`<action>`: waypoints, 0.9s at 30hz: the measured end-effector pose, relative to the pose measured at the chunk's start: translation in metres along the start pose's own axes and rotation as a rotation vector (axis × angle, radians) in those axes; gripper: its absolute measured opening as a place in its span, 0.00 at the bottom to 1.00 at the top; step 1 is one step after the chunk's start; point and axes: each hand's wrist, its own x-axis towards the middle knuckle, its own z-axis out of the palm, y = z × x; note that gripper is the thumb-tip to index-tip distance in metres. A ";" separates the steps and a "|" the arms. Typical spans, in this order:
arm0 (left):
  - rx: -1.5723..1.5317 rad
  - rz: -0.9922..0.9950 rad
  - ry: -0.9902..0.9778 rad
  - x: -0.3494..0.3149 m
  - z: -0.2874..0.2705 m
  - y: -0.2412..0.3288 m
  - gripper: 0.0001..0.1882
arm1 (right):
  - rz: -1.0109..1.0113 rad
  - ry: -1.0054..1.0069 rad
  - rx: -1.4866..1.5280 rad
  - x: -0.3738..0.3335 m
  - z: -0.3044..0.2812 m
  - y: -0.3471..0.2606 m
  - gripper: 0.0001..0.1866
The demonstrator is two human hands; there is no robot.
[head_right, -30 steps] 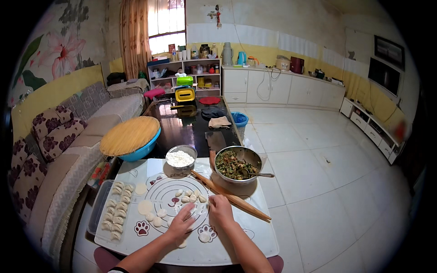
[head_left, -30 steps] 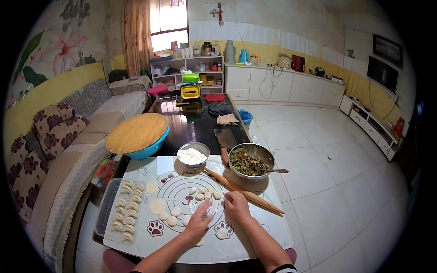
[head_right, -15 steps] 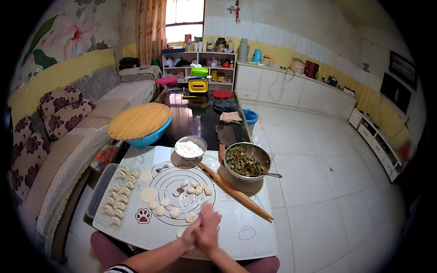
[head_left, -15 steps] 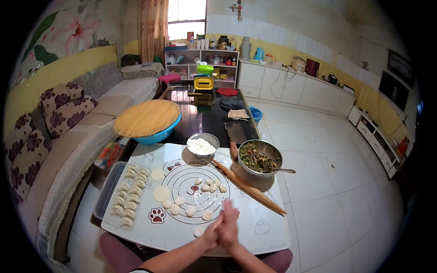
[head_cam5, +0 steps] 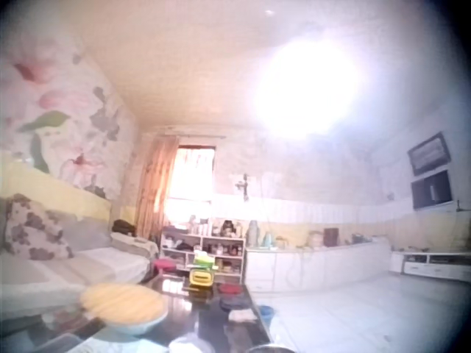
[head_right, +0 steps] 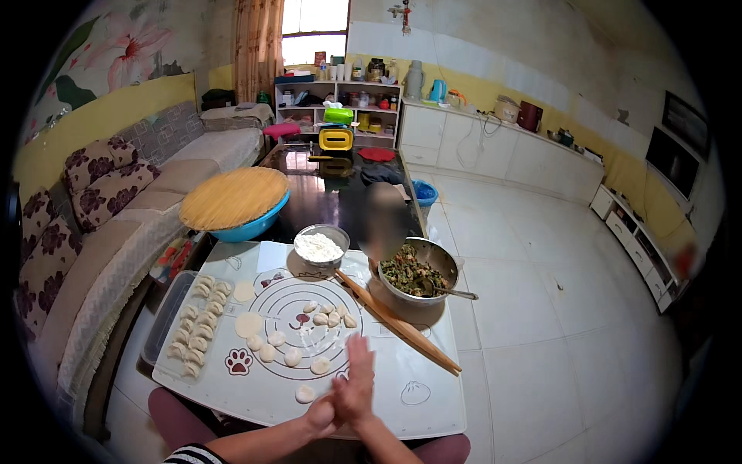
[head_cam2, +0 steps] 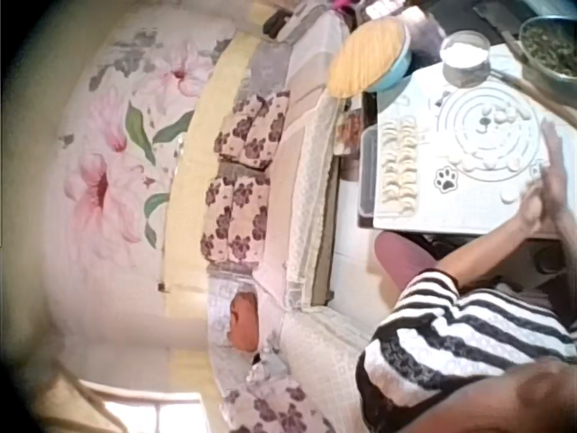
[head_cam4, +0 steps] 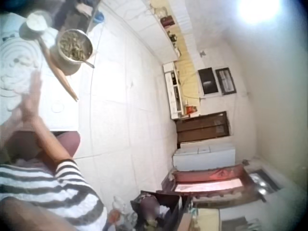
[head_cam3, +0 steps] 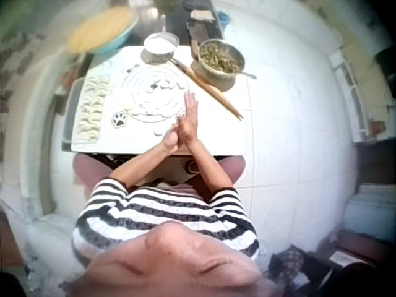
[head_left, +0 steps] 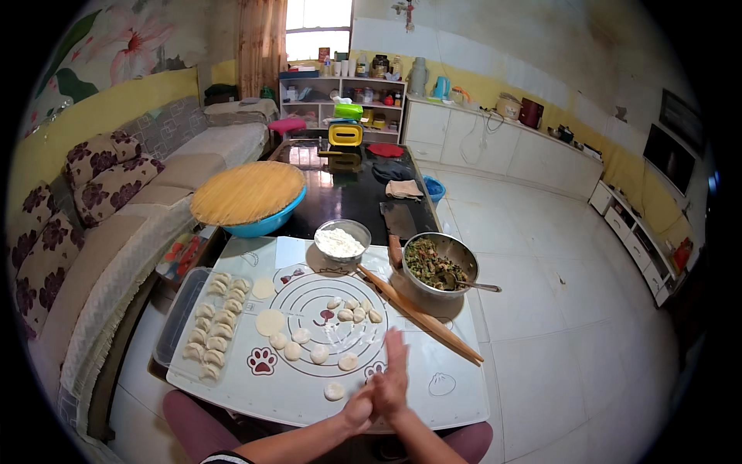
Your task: The person rolls out small rounds of dough using a rolling pin and places them on a tray next to finished dumplings.
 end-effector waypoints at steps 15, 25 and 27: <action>0.709 0.223 -0.072 0.070 0.013 0.052 0.21 | 0.124 0.090 -0.127 0.012 -0.060 0.023 0.32; 2.093 0.502 -0.355 0.097 0.006 0.053 0.42 | 0.143 0.115 -0.137 0.011 -0.071 0.026 0.32; 2.138 0.455 -0.305 0.092 0.008 0.054 0.44 | 0.133 0.117 -0.148 0.013 -0.069 0.026 0.32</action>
